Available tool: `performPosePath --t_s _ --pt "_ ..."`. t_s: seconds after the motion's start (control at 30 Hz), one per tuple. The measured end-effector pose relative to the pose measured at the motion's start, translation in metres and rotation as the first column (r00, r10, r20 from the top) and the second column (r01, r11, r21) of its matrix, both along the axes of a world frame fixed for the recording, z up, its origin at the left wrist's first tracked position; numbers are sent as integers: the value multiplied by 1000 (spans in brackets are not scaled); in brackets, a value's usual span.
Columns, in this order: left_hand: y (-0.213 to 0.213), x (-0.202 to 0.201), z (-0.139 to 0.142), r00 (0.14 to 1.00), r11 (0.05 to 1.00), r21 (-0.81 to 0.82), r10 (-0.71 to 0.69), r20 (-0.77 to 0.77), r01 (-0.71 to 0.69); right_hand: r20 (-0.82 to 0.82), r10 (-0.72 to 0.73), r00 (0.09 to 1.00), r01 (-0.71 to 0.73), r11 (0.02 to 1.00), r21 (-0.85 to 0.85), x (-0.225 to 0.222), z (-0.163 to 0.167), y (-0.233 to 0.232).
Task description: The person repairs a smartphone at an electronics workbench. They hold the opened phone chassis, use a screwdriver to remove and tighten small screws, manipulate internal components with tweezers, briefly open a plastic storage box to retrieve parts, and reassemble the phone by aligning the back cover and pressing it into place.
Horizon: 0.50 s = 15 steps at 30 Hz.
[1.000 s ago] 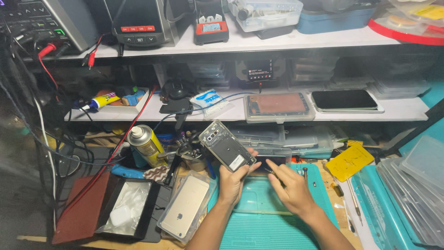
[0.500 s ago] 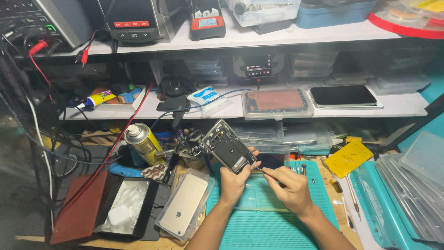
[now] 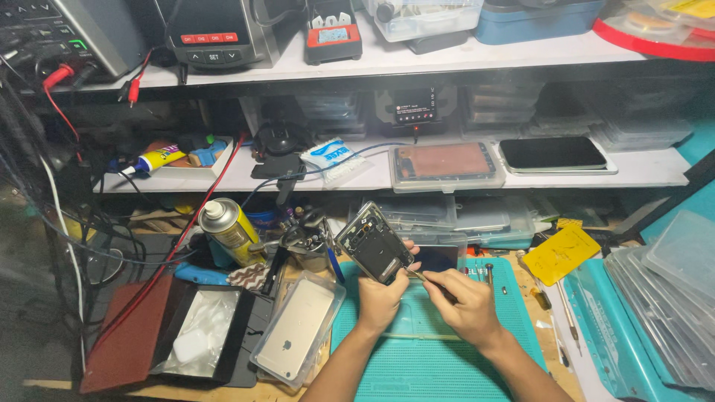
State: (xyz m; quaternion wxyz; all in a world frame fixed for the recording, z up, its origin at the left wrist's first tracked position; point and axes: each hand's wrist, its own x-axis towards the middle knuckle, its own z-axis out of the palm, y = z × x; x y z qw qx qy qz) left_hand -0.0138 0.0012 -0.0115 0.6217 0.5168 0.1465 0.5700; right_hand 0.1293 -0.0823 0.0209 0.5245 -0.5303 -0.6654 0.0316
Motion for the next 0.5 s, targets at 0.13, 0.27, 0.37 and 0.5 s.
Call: performPosePath --t_s 0.13,0.27,0.37,0.5 --pt "-1 0 0 1000 1000 -3 -6 9 6 -3 -7 1000 7 1000 0 -1 1 0" --pt "-1 0 0 1000 1000 -16 2 5 -1 5 -2 1000 2 1000 13 -1 0 0" --pt "-1 1 -1 1000 1000 -24 1 6 -1 13 -11 1000 11 1000 25 0 0 0" --pt "-1 2 -3 1000 1000 -18 14 -5 -14 27 -24 999 24 1000 19 0 -1 0"
